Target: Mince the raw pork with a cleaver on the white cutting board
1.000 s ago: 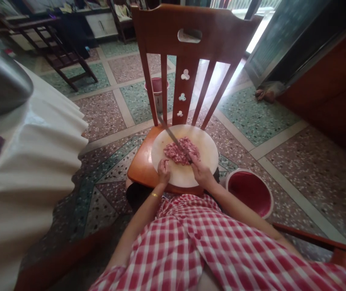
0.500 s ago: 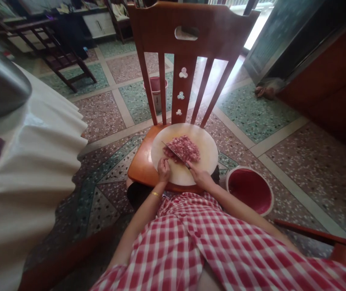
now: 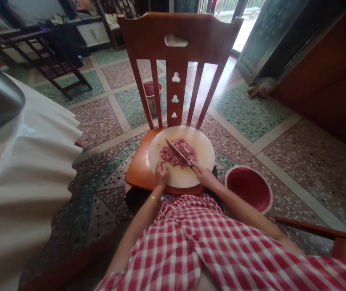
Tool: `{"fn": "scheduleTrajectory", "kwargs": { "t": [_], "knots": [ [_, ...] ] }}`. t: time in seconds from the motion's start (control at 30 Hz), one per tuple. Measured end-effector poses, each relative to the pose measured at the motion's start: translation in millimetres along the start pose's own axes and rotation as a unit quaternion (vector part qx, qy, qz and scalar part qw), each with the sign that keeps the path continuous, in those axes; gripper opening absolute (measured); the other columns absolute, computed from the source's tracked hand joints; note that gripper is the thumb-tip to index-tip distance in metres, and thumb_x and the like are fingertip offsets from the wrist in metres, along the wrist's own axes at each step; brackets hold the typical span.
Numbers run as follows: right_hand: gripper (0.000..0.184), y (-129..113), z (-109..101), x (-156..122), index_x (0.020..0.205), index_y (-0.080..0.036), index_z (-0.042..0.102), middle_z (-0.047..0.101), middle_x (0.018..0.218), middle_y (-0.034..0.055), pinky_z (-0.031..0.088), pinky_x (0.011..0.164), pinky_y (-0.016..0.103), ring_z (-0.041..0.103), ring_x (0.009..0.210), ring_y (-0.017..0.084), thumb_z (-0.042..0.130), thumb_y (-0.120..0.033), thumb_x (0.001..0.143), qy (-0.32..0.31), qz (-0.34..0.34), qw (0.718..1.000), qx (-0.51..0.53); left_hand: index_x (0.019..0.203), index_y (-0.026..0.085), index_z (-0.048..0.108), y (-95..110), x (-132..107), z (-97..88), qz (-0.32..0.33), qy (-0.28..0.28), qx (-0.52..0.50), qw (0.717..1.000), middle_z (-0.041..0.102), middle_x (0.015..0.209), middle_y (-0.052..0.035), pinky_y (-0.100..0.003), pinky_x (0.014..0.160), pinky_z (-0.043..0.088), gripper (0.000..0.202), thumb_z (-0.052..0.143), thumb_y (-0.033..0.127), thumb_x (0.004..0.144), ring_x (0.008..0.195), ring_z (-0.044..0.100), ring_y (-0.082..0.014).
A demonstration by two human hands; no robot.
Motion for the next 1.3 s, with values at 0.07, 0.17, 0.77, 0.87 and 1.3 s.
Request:
{"fn": "scheduleTrajectory", "kwargs": {
  "t": [0.07, 0.17, 0.77, 0.87, 1.3],
  "knots": [
    [0.043, -4, -14, -14, 0.133, -0.025, 0.044, 0.063, 0.115, 0.0028, 0.047, 0.089, 0.033, 0.06, 0.103, 0.02, 0.037, -0.031, 0.091, 0.031, -0.027, 0.998, 0.04, 0.09, 0.018, 0.054, 1, 0, 0.3, 0.001, -0.003, -0.002, 1.0, 0.057, 0.083, -0.0041, -0.029, 0.079, 0.043, 0.02, 0.035, 0.023, 0.087, 0.082, 0.054, -0.0157],
    [0.046, -4, -31, -33, 0.136, -0.021, 0.039, 0.06, 0.12, 0.0047, 0.046, 0.09, 0.033, 0.058, 0.106, 0.021, 0.034, -0.033, 0.092, 0.077, -0.039, 0.995, 0.055, 0.089, 0.018, 0.054, 1, 0, 1.0, 0.002, -0.002, -0.004, 1.0, 0.057, 0.084, -0.004, -0.029, 0.079, 0.044, 0.019, 0.036, 0.024, 0.086, 0.081, 0.054, -0.0154],
    [0.048, -7, -41, 1, 0.137, -0.023, 0.037, 0.059, 0.121, 0.0057, 0.047, 0.088, 0.033, 0.059, 0.105, 0.022, 0.041, -0.029, 0.089, 0.093, -0.022, 0.995, -0.01, 0.089, 0.019, 0.054, 3, 1, 2.8, 0.018, -0.011, 0.005, 1.0, 0.056, 0.083, -0.0046, -0.03, 0.079, 0.043, 0.019, 0.035, 0.024, 0.086, 0.081, 0.054, -0.0162],
    [0.045, 6, -25, 12, 0.133, -0.028, 0.044, 0.062, 0.116, 0.0025, 0.047, 0.089, 0.033, 0.059, 0.105, 0.022, 0.043, -0.025, 0.088, 0.025, 0.017, 0.999, -0.031, 0.089, 0.019, 0.053, 2, 1, 2.1, 0.007, -0.009, 0.011, 1.0, 0.056, 0.083, -0.0041, -0.03, 0.079, 0.043, 0.019, 0.036, 0.023, 0.085, 0.08, 0.054, -0.0161],
    [0.046, 4, -21, 5, 0.134, -0.03, 0.042, 0.062, 0.118, 0.0, 0.045, 0.092, 0.035, 0.056, 0.109, 0.021, 0.04, -0.026, 0.088, 0.015, 0.016, 1.0, 0.005, 0.089, 0.019, 0.054, 3, 0, 1.2, -0.003, -0.004, 0.002, 1.0, 0.056, 0.081, -0.0038, -0.029, 0.077, 0.043, 0.019, 0.035, 0.024, 0.086, 0.08, 0.054, -0.0158]
  ]
}}
Point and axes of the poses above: each hand's wrist, its own x-axis towards the middle knuckle, its own z-axis out of the palm, y = z × x, the point moved 5 cm from there along x, towards the middle knuckle
